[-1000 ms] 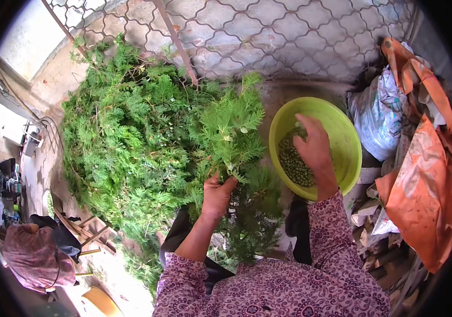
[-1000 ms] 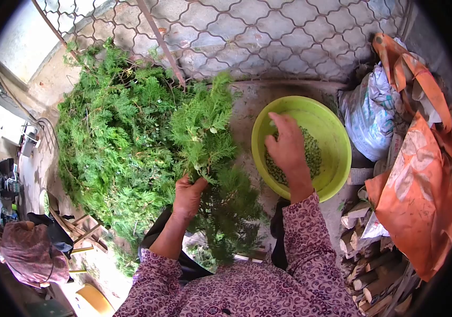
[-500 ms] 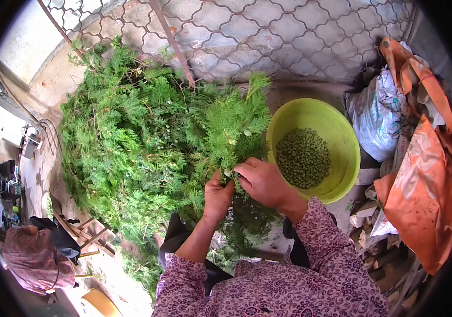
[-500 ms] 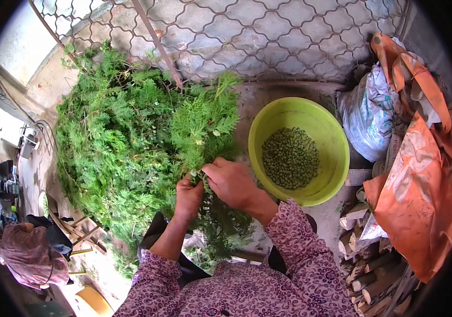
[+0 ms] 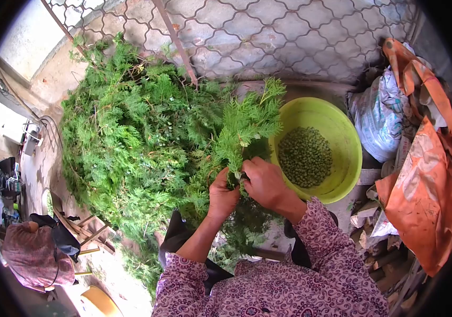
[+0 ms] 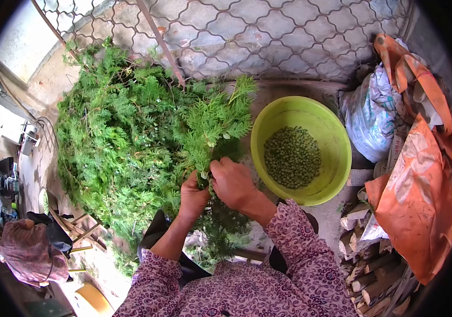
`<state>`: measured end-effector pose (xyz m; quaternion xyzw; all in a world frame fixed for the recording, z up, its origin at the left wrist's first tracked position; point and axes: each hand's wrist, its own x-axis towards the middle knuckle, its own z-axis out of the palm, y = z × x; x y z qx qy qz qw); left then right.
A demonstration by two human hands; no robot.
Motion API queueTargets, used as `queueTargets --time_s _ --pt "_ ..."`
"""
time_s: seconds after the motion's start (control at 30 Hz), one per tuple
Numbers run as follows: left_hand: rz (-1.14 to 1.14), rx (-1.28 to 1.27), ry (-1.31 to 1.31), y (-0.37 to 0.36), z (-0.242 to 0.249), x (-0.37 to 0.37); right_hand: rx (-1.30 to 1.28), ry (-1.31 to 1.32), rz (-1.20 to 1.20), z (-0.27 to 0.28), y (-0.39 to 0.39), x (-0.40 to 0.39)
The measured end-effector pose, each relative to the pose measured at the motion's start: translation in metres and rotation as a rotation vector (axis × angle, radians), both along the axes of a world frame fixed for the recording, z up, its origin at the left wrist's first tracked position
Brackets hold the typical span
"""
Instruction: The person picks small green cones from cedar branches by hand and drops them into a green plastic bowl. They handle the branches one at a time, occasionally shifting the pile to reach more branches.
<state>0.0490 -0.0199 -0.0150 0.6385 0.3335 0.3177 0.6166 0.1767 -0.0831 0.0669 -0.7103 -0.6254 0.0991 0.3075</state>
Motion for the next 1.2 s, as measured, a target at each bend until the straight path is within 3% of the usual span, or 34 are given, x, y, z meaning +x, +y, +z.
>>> queueTargets --time_s 0.4,0.53,0.6,0.73,0.8,0.97,1.07,1.13,1.17,1.2 --pt "0.021 0.241 0.114 -0.004 0.019 0.005 0.008 -0.191 -0.006 -0.006 -0.002 -0.002" --pt "0.023 0.184 0.072 -0.005 0.009 0.006 -0.03 -0.175 -0.035 -0.009 -0.001 -0.005" --pt "-0.049 0.399 0.082 -0.004 0.01 0.007 -0.106 -0.17 -0.042 -0.006 0.0 -0.003" --pt "-0.017 0.215 0.135 -0.01 0.0 0.006 -0.193 -0.186 -0.067 -0.006 -0.001 -0.004" --pt "-0.046 0.368 0.17 -0.007 0.007 0.008 -0.165 -0.172 -0.05 -0.007 -0.002 -0.004" --pt "-0.096 0.371 0.013 -0.002 0.004 0.013 -0.053 -0.114 0.026 -0.007 0.001 0.01" --pt "-0.08 0.492 0.099 0.002 0.007 0.013 -0.288 0.121 0.168 0.016 -0.005 0.022" --pt "-0.024 0.472 0.097 0.004 0.009 0.012 -0.322 0.661 0.284 0.018 -0.012 0.034" --pt "0.003 0.461 0.087 0.004 0.01 0.011 -0.334 0.661 0.299 0.019 -0.015 0.035" --pt "0.015 0.456 0.092 0.005 0.012 0.01 -0.31 1.049 0.228 0.021 -0.019 0.035"
